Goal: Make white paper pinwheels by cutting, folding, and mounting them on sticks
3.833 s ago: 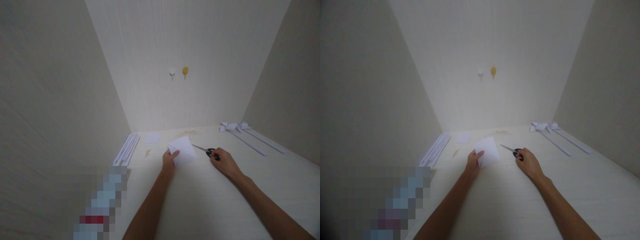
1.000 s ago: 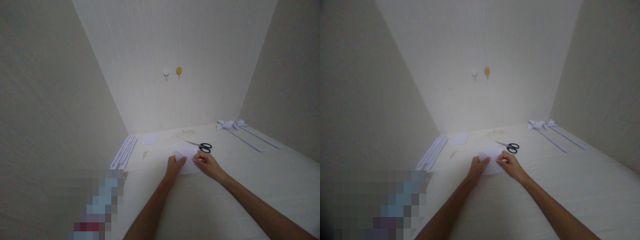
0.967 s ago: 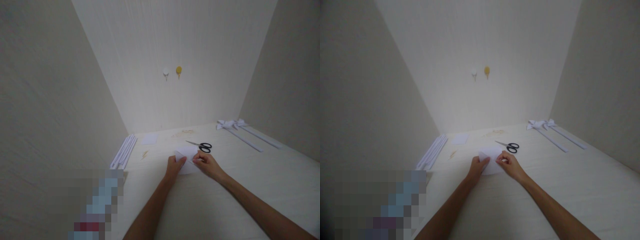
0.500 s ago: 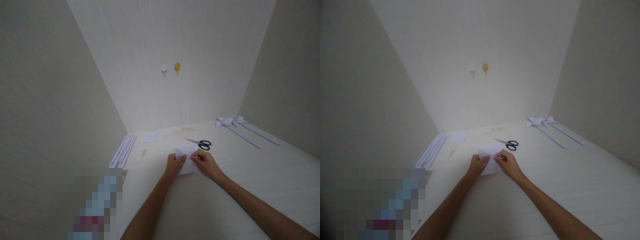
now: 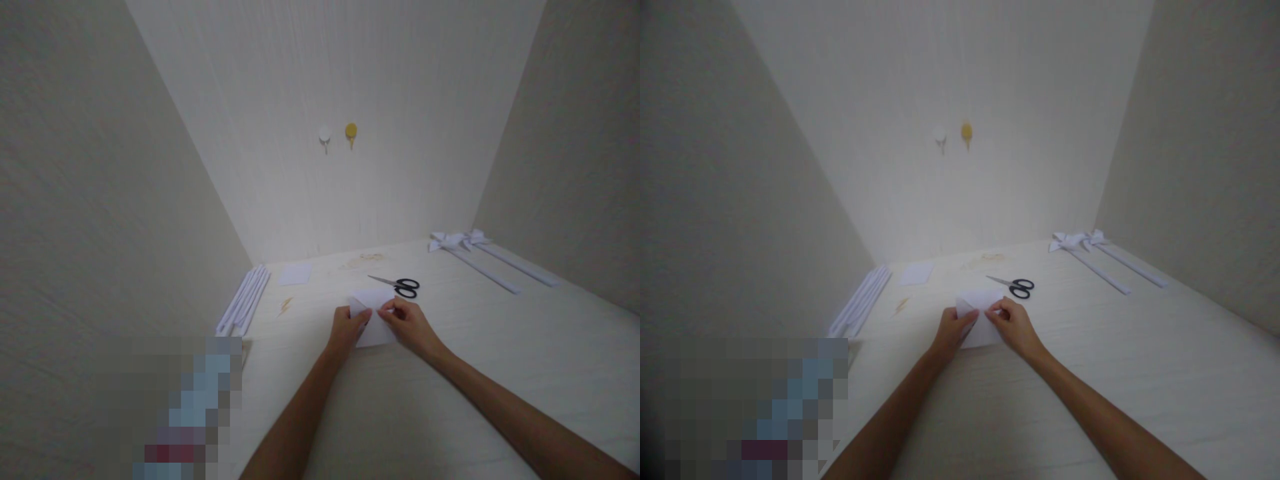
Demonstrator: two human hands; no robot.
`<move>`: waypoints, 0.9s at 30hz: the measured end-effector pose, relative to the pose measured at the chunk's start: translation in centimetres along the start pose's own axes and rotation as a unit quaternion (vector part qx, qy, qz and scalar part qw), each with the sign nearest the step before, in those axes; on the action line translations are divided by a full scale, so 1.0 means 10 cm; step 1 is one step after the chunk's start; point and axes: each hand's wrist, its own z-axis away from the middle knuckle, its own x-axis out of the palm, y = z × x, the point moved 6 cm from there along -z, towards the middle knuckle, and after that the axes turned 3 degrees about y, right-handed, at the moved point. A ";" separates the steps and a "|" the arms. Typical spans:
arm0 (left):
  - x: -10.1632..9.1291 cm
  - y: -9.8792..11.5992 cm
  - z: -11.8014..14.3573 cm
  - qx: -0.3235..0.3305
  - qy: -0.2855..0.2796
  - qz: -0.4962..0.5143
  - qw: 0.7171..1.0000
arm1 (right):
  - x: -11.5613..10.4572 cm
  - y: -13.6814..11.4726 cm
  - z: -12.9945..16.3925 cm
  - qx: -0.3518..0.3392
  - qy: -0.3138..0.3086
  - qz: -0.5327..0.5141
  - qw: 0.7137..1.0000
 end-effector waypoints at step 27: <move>0.05 0.10 0.03 0.074 0.009 -0.127 0.989 | -0.06 -0.11 0.02 -0.062 0.043 0.082 0.994</move>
